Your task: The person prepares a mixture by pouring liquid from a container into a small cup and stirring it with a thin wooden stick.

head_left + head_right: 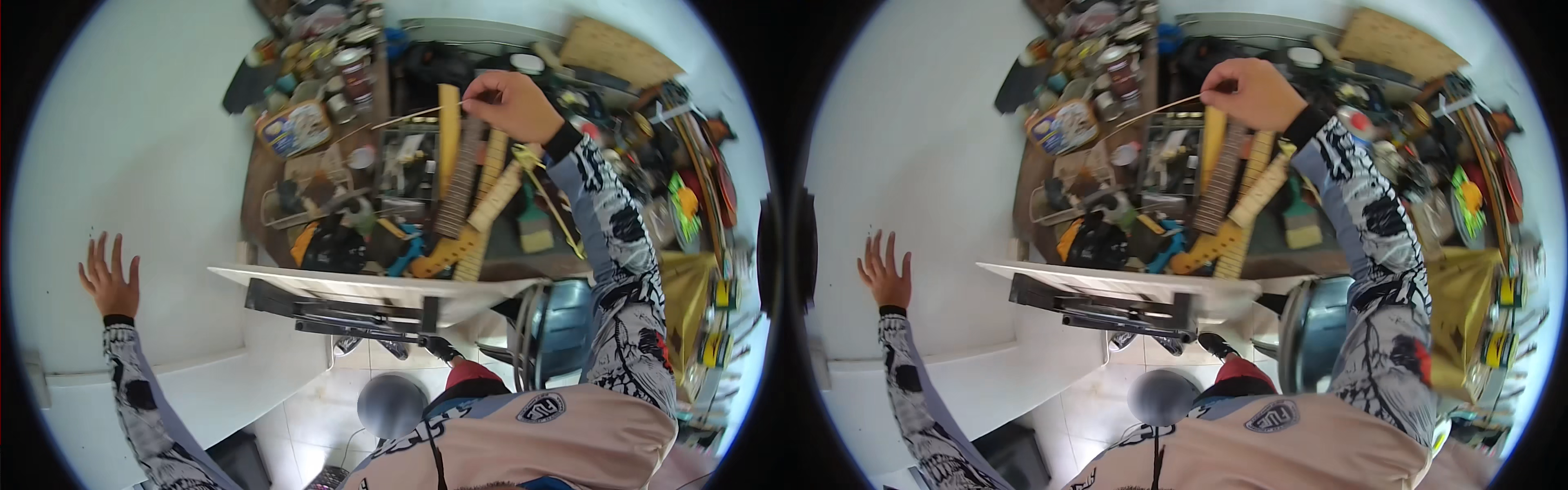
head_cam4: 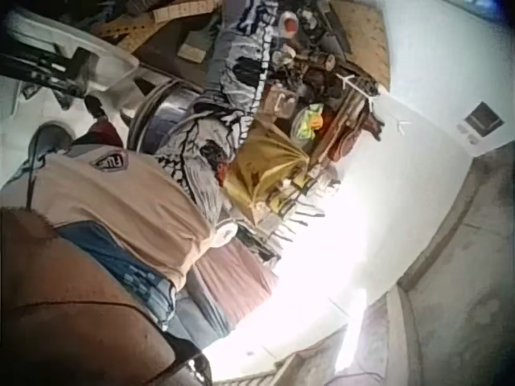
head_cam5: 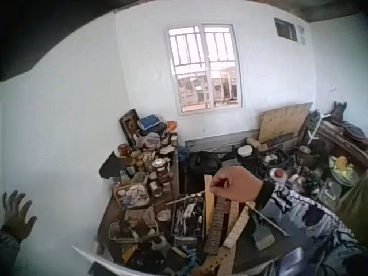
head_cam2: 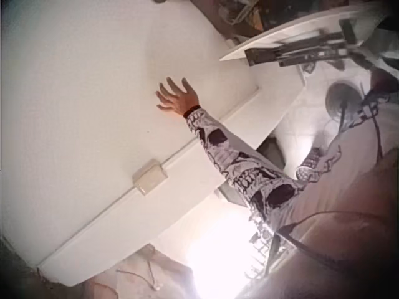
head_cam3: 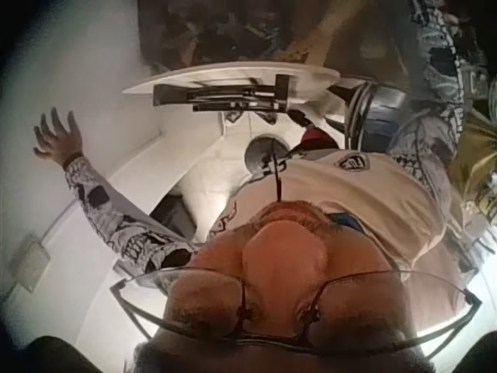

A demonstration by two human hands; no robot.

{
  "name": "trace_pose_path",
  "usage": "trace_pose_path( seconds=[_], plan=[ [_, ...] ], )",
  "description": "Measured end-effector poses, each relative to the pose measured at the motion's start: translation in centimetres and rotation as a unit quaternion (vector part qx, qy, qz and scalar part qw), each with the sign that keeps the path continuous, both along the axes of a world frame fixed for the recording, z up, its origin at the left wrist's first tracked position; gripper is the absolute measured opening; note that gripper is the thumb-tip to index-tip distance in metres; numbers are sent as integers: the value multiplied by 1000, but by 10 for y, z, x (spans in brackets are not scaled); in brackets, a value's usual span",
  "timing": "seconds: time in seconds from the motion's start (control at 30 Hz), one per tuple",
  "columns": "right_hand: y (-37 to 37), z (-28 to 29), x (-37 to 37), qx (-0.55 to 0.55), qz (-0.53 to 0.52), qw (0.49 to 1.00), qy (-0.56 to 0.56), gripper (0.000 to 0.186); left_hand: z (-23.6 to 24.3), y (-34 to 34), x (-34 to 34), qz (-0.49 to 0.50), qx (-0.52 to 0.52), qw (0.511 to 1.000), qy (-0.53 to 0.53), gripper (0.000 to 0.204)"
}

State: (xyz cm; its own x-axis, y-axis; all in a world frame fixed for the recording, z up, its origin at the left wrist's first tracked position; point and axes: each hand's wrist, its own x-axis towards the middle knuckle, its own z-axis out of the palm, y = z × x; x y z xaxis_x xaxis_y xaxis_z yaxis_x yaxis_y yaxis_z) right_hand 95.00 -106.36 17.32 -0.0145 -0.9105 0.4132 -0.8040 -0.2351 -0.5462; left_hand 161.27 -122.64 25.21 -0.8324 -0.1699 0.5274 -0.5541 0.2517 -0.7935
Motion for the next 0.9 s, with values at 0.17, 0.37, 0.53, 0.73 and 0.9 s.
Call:
trace_pose_path(
  seconds=[0.17, 0.37, 0.53, 0.73, 0.9],
  plan=[
    [230, 24, 30, -132, 42, 988, -65, 10, -45, 197, -188, -127, 338, 917, 171, 57],
    [514, -33, 75, -133, -70, 988, -25, 10, -127, 494, -378, -355, 622, 694, 81, 61],
    [687, -76, 73, -118, -200, 948, -218, 11, -174, 633, -467, -417, 734, 535, -35, 22],
    [794, -109, 64, -161, -306, 890, -299, 12, -198, 750, -550, -333, 888, 300, -107, 22],
    [914, -106, 1, -163, -448, 854, -207, 10, -207, 851, -665, -418, 835, 280, -221, 29]
  ],
)
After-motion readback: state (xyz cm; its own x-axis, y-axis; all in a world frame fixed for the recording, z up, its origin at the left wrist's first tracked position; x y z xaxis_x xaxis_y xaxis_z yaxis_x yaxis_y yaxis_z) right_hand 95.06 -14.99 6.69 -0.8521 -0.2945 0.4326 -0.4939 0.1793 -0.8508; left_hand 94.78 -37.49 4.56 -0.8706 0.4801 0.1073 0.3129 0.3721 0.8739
